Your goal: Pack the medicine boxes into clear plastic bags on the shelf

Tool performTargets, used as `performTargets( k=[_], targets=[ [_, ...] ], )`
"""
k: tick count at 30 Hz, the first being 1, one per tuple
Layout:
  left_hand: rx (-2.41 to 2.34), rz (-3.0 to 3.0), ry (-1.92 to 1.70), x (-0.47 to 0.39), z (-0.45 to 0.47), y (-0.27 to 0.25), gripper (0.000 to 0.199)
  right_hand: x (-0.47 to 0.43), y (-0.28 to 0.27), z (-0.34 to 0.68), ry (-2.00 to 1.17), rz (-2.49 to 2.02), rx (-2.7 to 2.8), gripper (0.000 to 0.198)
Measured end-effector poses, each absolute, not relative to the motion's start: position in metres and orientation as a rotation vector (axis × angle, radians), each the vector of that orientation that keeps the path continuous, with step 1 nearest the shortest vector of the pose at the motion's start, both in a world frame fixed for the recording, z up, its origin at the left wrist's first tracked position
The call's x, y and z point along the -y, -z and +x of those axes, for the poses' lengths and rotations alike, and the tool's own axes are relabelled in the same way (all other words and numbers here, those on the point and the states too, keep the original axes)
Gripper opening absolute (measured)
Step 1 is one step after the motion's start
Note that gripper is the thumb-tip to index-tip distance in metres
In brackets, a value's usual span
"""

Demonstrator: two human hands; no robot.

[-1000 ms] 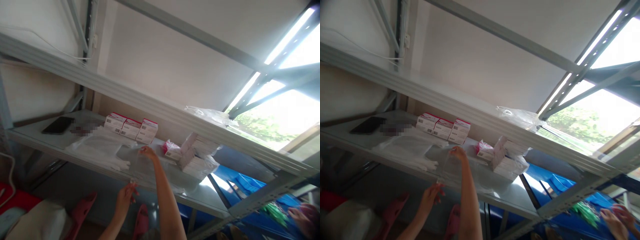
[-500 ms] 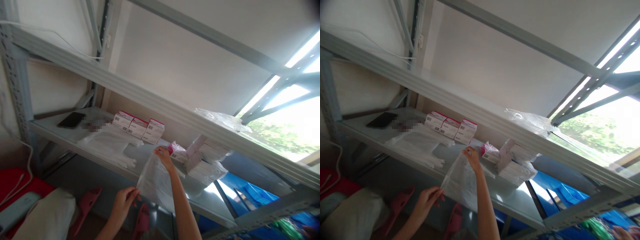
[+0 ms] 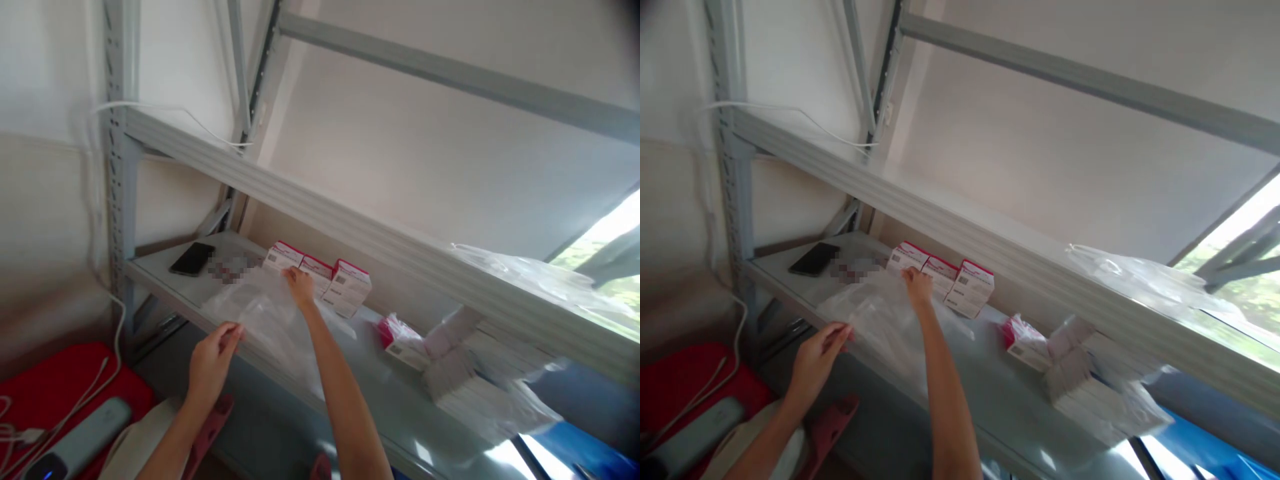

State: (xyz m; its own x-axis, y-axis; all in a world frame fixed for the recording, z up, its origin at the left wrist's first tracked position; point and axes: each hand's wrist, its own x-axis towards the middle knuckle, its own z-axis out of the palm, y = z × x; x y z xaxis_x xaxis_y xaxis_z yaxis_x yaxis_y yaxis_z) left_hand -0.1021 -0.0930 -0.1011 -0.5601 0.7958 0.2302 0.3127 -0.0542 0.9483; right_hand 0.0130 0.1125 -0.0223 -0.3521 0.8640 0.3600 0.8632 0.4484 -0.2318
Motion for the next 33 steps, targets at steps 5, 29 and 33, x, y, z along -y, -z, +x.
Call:
performTargets(
  k=[5,29,33],
  targets=[
    [-2.250,1.306,-1.542,0.073,-0.144,0.104,0.034,-0.144,0.051,-0.050,0.004,-1.442,2.375,0.029],
    [-2.581,1.218,-1.647,0.040,-0.149,0.149,0.064,-0.173,0.107,-0.082,0.276,-1.258,2.295,0.027],
    [-2.399,1.385,-1.745,0.034,-0.143,0.161,0.061,-0.169,0.100,-0.088,0.278,-1.191,2.273,0.024]
  ],
)
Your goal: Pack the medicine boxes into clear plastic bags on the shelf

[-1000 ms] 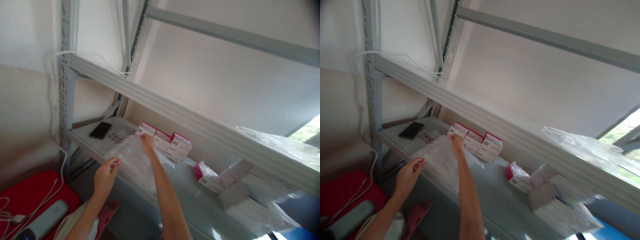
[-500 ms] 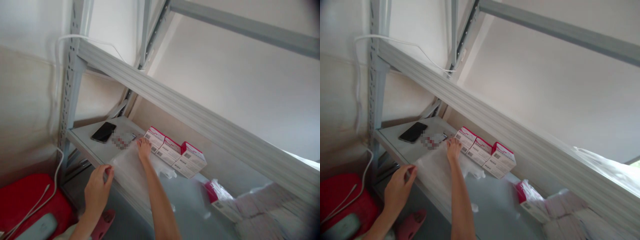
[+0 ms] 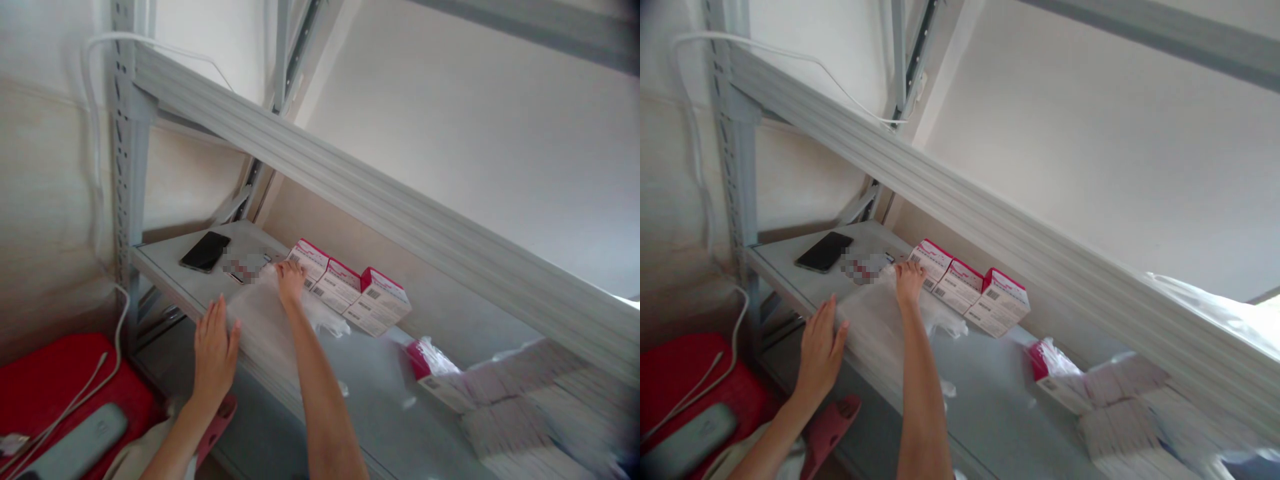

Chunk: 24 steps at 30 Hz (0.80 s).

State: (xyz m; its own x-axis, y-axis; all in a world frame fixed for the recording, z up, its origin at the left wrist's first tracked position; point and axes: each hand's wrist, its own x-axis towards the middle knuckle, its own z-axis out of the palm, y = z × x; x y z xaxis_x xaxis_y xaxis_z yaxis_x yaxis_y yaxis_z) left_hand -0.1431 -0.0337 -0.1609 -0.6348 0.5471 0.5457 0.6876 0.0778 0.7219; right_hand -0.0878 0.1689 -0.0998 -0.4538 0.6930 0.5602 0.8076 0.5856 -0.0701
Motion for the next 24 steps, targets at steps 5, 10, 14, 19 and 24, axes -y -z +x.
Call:
performTargets(
  k=[5,10,14,19,24],
  targets=[
    [2.193,-1.324,1.697,0.027,-0.141,0.167,0.059,-0.163,0.092,-0.095,0.273,-1.123,2.271,0.024],
    [2.245,-1.293,1.725,0.024,-0.142,0.166,0.060,-0.165,0.092,-0.097,0.189,-1.162,2.257,0.026],
    [2.252,-1.280,1.694,0.026,-0.141,0.161,0.060,-0.169,0.099,-0.102,0.057,-1.254,2.209,0.028],
    [2.345,-1.205,1.537,0.026,-0.136,0.146,0.068,-0.168,0.107,-0.112,-0.098,-1.493,2.102,0.030],
    [2.333,-1.158,1.564,0.023,-0.131,0.146,0.062,-0.166,0.107,-0.116,-0.042,-1.443,2.146,0.029]
  ],
)
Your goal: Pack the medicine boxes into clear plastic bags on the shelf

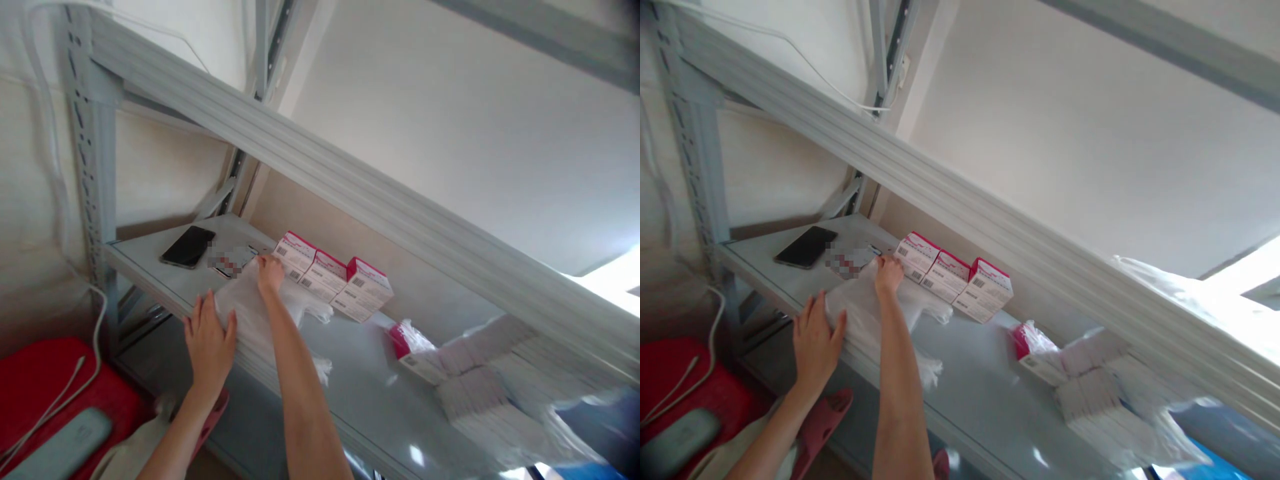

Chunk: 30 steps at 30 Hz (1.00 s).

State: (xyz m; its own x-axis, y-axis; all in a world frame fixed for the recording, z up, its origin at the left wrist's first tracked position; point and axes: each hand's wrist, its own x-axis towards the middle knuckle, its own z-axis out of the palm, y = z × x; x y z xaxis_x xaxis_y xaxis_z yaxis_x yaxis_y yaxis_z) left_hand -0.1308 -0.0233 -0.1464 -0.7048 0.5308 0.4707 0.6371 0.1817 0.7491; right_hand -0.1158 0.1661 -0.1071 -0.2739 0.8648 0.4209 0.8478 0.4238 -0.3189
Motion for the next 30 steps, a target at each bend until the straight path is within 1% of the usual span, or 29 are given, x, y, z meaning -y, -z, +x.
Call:
performTargets(
  k=[3,6,10,11,13,17,20,23,30],
  targets=[
    [2.202,-1.080,1.649,0.029,-0.131,0.141,0.062,-0.161,0.103,-0.115,0.032,-1.345,2.139,0.029],
    [1.956,-1.071,1.701,0.037,-0.135,0.117,0.059,-0.148,0.093,-0.112,0.075,-1.317,2.001,0.031],
    [1.736,-1.623,1.595,0.022,-0.139,0.080,0.044,-0.132,0.077,-0.101,0.031,-1.377,1.954,0.035],
    [1.727,-1.752,1.546,0.012,-0.140,0.077,0.044,-0.130,0.075,-0.097,0.004,-1.394,1.981,0.035],
    [1.807,-1.864,1.473,-0.010,-0.139,0.082,0.049,-0.130,0.075,-0.089,-0.065,-1.429,2.074,0.036],
    [2.074,-2.057,1.210,-0.041,-0.141,0.121,0.058,-0.133,0.093,-0.076,-0.201,-1.484,2.260,0.042],
    [2.180,-2.162,0.934,-0.045,-0.149,0.143,0.053,-0.133,0.110,-0.073,-0.214,-1.431,2.300,0.046],
    [2.169,-2.161,0.780,-0.040,-0.151,0.145,0.052,-0.132,0.121,-0.067,-0.165,-1.356,2.362,0.049],
    [2.241,-2.018,0.658,-0.037,-0.144,0.134,0.051,-0.142,0.124,-0.023,-0.192,-1.312,2.481,0.050]
  ],
)
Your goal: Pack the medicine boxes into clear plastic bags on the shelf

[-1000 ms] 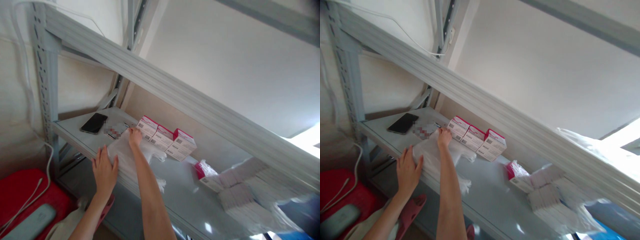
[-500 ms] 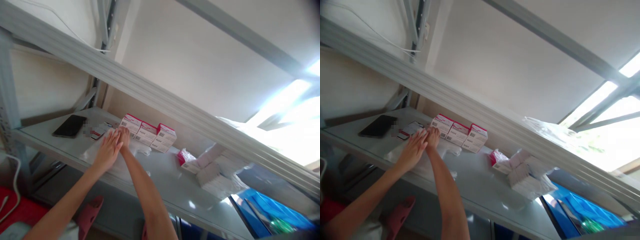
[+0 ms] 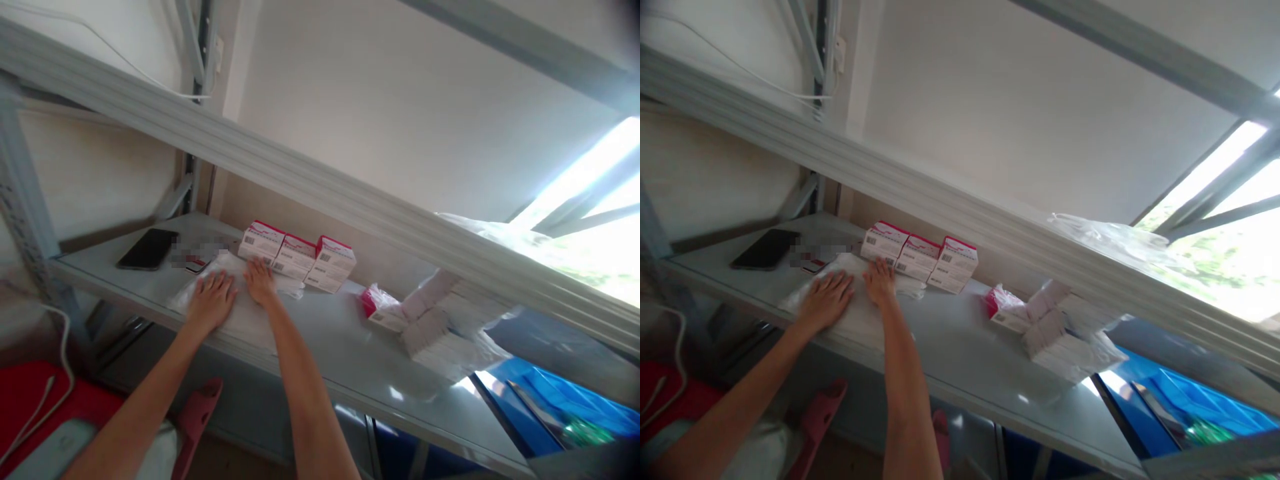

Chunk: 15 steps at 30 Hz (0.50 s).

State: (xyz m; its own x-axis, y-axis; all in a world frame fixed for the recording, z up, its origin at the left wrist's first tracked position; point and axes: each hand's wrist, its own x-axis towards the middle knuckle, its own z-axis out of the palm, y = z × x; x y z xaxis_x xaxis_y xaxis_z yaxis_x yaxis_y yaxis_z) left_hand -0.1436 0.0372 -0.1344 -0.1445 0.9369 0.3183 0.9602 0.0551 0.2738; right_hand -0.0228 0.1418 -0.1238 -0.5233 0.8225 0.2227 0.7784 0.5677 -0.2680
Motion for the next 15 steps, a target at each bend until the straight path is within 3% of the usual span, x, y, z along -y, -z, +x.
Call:
performTargets(
  k=[10,15],
  targets=[
    [2.254,-2.046,0.534,-0.038,-0.147,0.133,0.057,-0.123,0.111,0.070,-0.119,-1.608,2.367,0.043],
    [2.263,-2.045,0.527,-0.039,-0.147,0.132,0.057,-0.091,0.069,0.057,-0.211,-1.669,2.165,0.062]
  ],
)
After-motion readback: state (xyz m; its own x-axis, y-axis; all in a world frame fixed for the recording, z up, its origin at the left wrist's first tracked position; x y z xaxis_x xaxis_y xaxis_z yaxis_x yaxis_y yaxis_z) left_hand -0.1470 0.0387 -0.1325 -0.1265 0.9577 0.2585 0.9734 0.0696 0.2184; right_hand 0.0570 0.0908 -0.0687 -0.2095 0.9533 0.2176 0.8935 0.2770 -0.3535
